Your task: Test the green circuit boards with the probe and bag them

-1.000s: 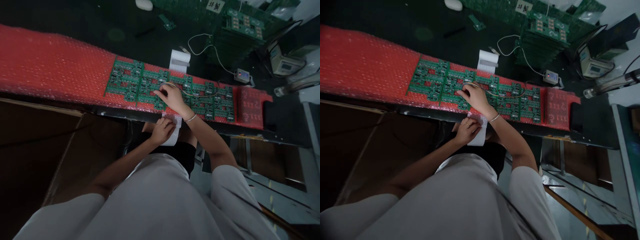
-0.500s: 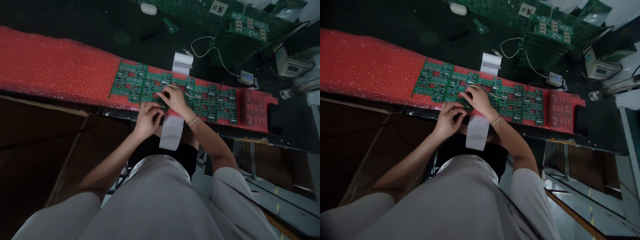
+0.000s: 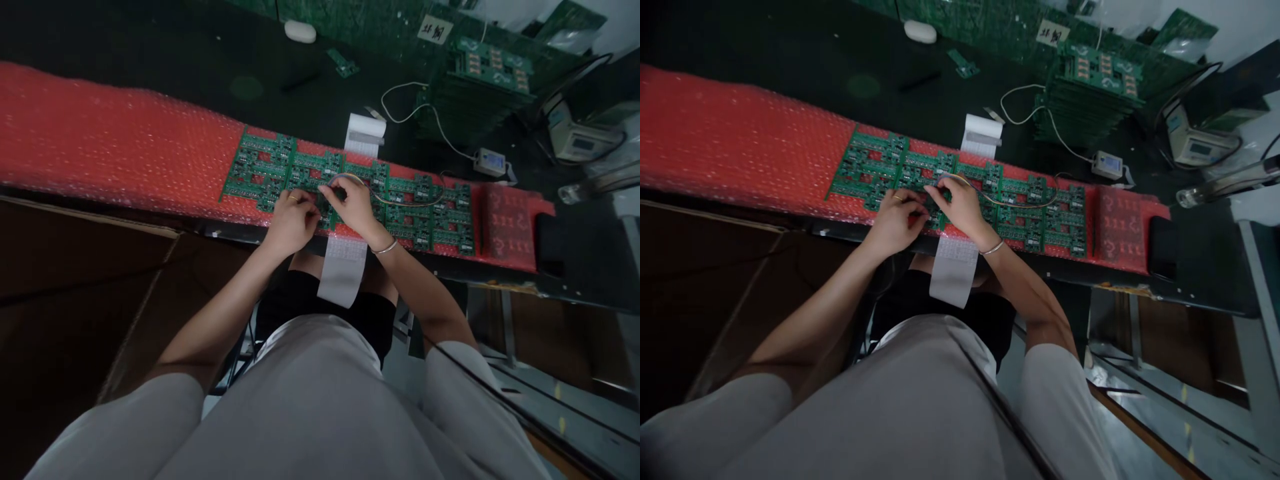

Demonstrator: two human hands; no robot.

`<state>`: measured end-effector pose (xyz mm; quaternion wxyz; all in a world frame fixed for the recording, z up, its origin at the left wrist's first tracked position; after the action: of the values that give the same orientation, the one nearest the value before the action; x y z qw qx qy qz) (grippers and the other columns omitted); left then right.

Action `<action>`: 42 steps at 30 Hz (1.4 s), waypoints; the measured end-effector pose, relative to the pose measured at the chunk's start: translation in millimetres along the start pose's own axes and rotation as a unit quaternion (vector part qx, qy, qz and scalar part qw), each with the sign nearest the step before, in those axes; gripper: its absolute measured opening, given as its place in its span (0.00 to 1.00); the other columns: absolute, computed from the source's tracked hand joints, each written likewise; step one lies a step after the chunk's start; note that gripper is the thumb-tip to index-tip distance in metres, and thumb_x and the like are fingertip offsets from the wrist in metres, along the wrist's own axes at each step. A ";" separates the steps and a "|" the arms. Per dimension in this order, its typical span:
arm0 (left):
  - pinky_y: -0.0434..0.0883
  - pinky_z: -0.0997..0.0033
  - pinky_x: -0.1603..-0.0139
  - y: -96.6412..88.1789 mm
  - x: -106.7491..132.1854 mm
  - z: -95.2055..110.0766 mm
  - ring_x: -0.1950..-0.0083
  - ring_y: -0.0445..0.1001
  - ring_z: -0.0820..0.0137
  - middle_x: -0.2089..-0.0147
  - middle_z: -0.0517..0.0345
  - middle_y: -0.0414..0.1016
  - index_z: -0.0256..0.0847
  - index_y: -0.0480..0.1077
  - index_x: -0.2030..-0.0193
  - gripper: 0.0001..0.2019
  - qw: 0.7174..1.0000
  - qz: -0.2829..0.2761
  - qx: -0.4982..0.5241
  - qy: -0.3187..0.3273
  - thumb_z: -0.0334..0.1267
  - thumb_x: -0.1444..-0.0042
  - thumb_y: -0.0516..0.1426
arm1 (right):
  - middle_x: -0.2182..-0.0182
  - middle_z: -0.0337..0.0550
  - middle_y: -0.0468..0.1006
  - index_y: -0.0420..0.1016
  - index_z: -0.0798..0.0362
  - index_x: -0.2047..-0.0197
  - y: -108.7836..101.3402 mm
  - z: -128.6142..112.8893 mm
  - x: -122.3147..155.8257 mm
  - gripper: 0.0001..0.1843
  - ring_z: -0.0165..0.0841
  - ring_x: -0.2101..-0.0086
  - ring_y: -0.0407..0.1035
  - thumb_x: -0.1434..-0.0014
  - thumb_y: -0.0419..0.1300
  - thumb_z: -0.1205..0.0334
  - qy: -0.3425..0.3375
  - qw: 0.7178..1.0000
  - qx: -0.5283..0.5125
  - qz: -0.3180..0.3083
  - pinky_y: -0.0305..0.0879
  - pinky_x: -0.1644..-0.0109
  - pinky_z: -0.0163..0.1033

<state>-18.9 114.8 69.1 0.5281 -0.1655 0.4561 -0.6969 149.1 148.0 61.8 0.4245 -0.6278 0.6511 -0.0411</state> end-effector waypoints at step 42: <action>0.70 0.56 0.48 24.7 85.4 27.2 0.45 0.73 0.58 0.49 0.46 0.78 0.42 0.77 0.48 0.10 0.979 0.117 0.016 0.168 0.33 0.34 0.59 | 0.51 0.49 0.78 0.76 0.52 0.49 28.4 -25.4 -42.5 0.14 0.45 0.45 0.66 0.25 0.48 0.63 -0.140 0.947 0.146 -0.249 0.61 0.37 0.56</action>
<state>-18.2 25.9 42.0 0.5247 0.0165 0.5434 -0.6551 105.2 178.0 82.5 0.5748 -0.7003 0.3952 -0.1515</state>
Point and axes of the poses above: each hand's wrist, its own x-axis away from the middle knuckle, its own y-axis out of the palm, z = x × y, the point moved 3 cm from there along -x, towards the middle knuckle
